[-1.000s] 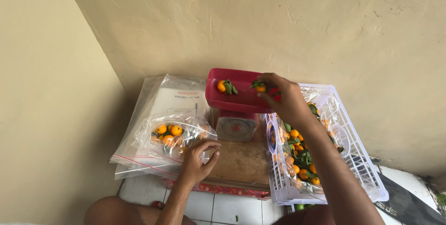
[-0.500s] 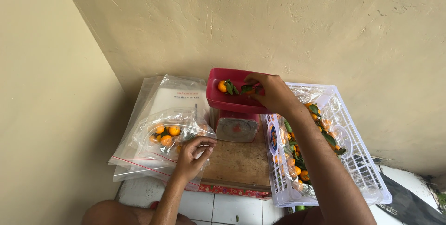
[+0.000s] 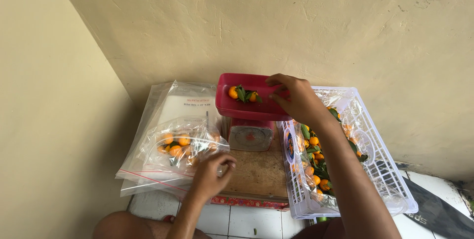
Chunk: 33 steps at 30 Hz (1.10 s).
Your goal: The person transfers small orange fruits with leaves from a white basket into a red weighing tray, then places them into clear plastic bags. The person repeats this process multiple times, filling several bags.
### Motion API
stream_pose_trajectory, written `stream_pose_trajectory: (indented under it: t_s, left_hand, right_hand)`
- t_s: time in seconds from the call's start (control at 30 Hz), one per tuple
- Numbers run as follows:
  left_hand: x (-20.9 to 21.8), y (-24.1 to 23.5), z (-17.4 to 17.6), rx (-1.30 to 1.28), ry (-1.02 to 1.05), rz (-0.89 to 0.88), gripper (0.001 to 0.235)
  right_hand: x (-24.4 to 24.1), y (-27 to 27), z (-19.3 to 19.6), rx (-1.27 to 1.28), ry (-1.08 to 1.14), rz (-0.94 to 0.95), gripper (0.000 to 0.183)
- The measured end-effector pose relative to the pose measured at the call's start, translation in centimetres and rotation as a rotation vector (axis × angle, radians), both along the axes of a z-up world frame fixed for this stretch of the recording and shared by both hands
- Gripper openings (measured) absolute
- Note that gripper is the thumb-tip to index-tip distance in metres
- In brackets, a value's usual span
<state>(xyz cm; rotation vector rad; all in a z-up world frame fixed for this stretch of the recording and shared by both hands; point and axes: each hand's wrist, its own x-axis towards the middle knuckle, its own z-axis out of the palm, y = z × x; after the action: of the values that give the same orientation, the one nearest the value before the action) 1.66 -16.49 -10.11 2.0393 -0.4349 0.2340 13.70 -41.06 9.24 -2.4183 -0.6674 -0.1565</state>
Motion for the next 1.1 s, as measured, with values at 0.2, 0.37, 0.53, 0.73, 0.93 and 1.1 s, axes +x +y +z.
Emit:
stream_pose_trajectory:
  t_s: [0.2,0.37,0.53,0.73,0.93,1.1]
  left_hand:
    - [-0.5,-4.1,-1.7,0.333,-0.057,-0.02,0.01]
    - [0.0,-4.7,-2.2,0.299,-0.114,0.046,0.006]
    - [1.0,-5.2,-1.9,0.379,-0.032,-0.02,0.012]
    - [2.7,-5.5,-2.3,0.456,0.011,0.029,0.025]
    - [2.4,-4.7,-3.0,0.064,0.205,0.011,0.025]
    - [2.5,-4.9,-3.2,-0.038,0.13,0.101,0.042]
  right_hand:
    - [-5.3,-6.8,-0.6,0.166,-0.044,-0.277,0.024]
    - [-5.3,-14.8,-6.6,0.034,0.059,-0.4,0.027]
    - [-6.1,-17.5,-11.6,-0.083,0.18,-0.42,0.032]
    - [-5.5,-15.5,-12.3,-0.272,0.267,-0.355,0.033]
    - [-3.4,-14.6,-14.3,-0.58,0.156,-0.189,0.047]
    - [-2.8,-14.4,-15.7,-0.621,0.162,-0.24,0.042]
